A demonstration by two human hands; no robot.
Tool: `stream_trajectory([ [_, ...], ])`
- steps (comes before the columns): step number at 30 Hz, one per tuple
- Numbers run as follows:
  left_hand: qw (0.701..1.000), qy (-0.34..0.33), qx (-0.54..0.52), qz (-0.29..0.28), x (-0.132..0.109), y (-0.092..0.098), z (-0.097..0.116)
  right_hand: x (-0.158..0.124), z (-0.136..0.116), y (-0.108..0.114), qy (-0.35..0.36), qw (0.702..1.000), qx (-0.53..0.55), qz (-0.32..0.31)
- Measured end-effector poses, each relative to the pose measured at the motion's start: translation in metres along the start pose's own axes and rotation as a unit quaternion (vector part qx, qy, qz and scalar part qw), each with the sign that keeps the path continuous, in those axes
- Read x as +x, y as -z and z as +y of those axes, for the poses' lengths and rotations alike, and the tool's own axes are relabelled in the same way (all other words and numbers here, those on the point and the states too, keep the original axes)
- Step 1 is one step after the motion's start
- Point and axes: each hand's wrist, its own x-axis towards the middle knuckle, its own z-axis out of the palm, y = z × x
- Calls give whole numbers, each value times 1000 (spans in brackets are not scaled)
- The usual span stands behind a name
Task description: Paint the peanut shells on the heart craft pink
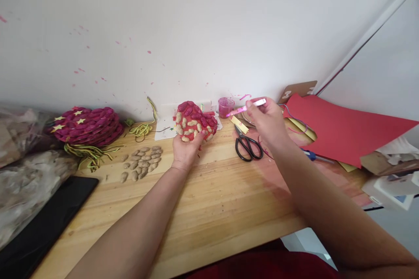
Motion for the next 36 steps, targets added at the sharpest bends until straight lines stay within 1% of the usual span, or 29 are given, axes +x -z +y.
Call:
stream_trajectory([
  [2,1000,-13,13,-3,-2,0,0,-20,-7,-6,-51,998,37,-4],
  [3,1000,-20,20,-7,-2,0,-1,-27,-9,-9,-56,997,53,-16],
  [5,999,-35,27,-10,-5,0,-1,-36,-9,-15,-34,997,60,-29],
  [7,998,-48,30,-14,-8,-1,-1,-38,-5,-16,2,998,45,-43],
  [12,996,-71,41,-31,-15,-3,1,-38,5,-6,85,993,-12,-82],
  [16,994,-89,52,-32,-17,-4,3,-40,-1,-2,134,982,-60,-117],
  [20,993,-99,63,-32,-17,-3,5,-41,-5,-2,156,976,-88,-121],
  [23,993,-98,58,-31,-18,-3,5,-40,-3,-2,152,978,-90,-107],
  [25,994,-93,54,-31,-18,-3,5,-39,-2,-1,137,982,-74,-103],
  [30,996,-76,46,-27,-16,-2,4,-40,-2,-1,98,986,-49,-123],
  [36,996,-68,44,-26,-15,-1,1,-39,-3,-1,68,990,-37,-118],
])
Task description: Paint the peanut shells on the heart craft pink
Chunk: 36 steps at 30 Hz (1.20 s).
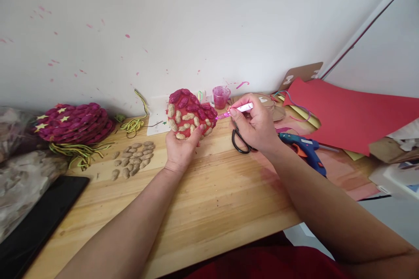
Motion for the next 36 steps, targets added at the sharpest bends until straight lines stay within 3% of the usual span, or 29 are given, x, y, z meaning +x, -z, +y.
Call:
stream_trajectory([
  [7,1000,-22,-3,-9,-2,-1,3,-1,-1,0,21,1000,-16,-9],
  [14,999,-38,37,3,-4,-2,10,-1,-3,-1,141,985,-86,-38],
  [22,1000,-14,9,-2,-1,-2,8,1,-2,3,196,973,-111,-47],
  [28,1000,-5,6,-1,1,-1,7,1,-7,5,135,987,-78,-36],
  [32,1000,3,-8,5,1,0,7,3,-1,7,68,997,-28,-9],
  [36,1000,5,-4,12,0,-1,11,4,5,7,49,999,-9,15],
])
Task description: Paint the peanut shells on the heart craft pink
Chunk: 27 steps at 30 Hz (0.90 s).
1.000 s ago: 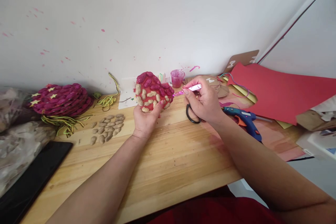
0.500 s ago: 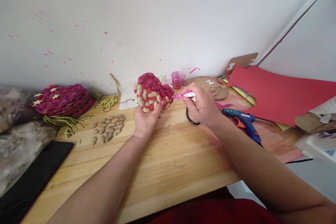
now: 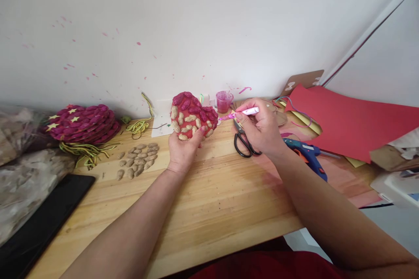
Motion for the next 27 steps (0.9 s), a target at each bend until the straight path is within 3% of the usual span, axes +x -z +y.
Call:
stream_trajectory([
  [4,1000,-12,9,-11,-2,-1,2,-2,-4,-4,-17,999,4,-27],
  [12,1000,-15,20,-9,-2,-1,1,-2,-8,-4,-28,999,1,-17],
  [24,1000,-6,13,-17,-1,1,-3,-1,-9,-2,77,994,-78,-18],
  [27,1000,4,-8,-8,1,1,-3,0,-7,0,68,996,-63,2],
])
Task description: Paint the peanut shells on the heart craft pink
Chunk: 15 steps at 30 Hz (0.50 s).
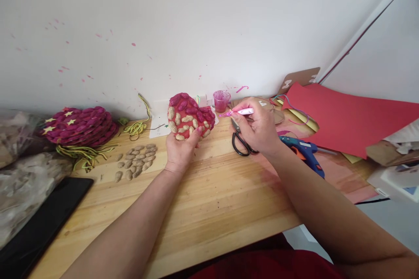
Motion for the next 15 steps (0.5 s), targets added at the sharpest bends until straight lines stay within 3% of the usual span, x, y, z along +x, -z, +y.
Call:
stream_trajectory([
  [4,996,33,-79,-4,0,-1,2,-3,9,-4,-61,996,67,-12],
  [8,982,88,-170,-1,0,-3,5,-2,18,-6,-89,989,111,25],
  [15,965,123,-231,-30,0,-2,7,1,17,-5,-140,962,229,39],
])
